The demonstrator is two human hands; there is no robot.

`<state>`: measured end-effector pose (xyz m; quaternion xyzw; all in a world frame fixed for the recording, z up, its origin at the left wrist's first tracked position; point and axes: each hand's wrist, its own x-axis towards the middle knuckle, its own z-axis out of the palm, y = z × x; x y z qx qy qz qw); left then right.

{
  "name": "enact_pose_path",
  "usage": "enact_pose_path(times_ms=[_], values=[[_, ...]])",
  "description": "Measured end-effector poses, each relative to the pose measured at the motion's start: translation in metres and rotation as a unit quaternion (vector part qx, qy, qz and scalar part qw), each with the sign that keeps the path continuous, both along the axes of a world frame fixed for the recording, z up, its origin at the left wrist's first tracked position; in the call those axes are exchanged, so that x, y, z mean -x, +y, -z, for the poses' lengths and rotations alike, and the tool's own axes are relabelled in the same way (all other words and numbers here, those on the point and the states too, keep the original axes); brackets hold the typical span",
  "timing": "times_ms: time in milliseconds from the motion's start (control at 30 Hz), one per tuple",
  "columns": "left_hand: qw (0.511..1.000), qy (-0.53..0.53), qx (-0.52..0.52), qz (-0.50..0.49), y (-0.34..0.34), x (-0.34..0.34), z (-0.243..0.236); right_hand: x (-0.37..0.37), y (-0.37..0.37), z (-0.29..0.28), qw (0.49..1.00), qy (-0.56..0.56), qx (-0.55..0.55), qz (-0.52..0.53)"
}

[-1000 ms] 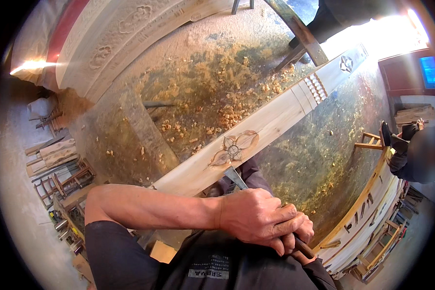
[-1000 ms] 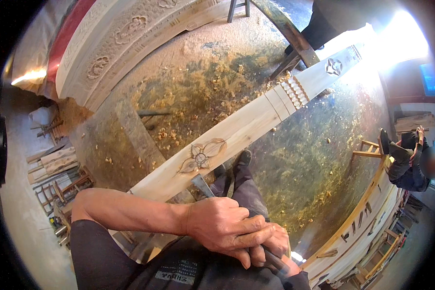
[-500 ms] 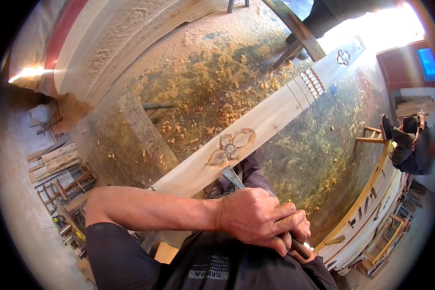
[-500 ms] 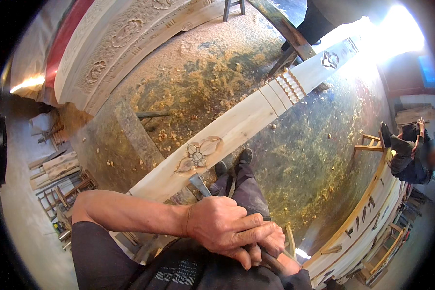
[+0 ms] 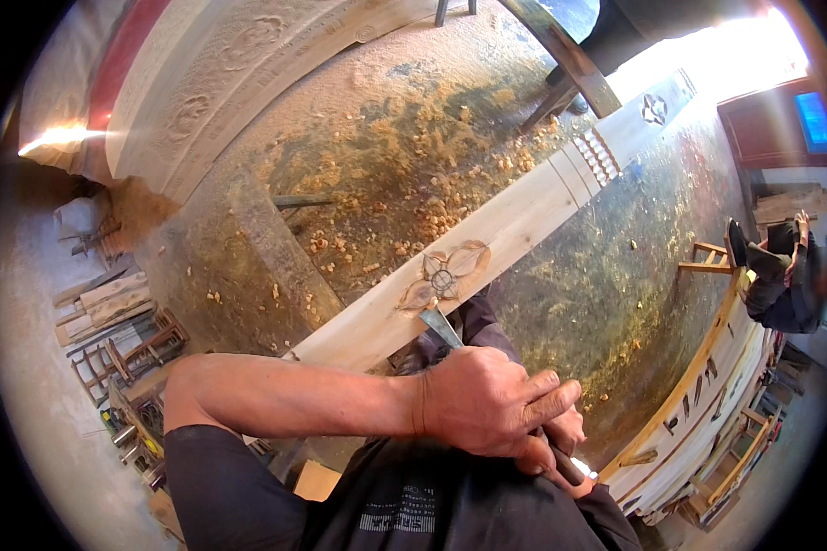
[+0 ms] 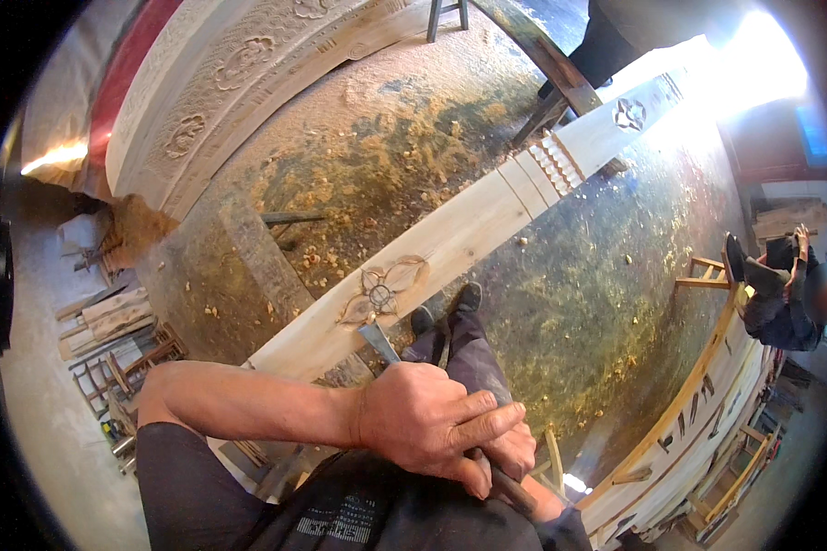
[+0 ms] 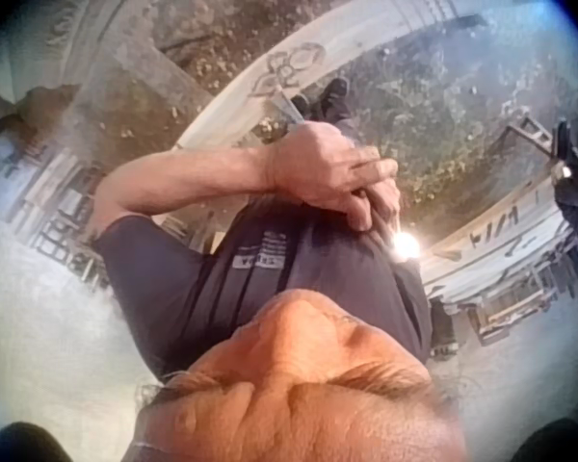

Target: The person carves a decorative flower pattern into a wooden beam using a chisel.

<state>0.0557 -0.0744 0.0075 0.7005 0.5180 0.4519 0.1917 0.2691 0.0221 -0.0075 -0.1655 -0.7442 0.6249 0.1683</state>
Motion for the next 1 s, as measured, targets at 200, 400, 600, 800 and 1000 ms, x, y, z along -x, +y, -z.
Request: enact_pose_path(times_ms=[200,400,600,800,1000], values=[[1.0,-0.006,0.004,-0.008,0.001,-0.001,-0.005,-0.002,-0.004,0.001,1.0,-0.021,-0.004,0.009],[0.998,0.031,0.004,-0.047,-0.003,-0.007,-0.003,-0.006,-0.007,0.002,0.999,-0.022,-0.008,0.024],[0.96,0.124,-0.25,-0.027,0.002,-0.002,-0.014,-0.012,-0.004,0.001,0.999,-0.028,-0.012,0.024],[0.987,0.081,-0.133,0.041,0.005,-0.011,0.005,-0.016,-0.006,0.006,0.999,-0.035,-0.004,0.026],[0.993,0.069,-0.092,0.041,0.007,0.001,0.001,-0.009,-0.003,0.001,0.998,-0.054,-0.001,0.035]])
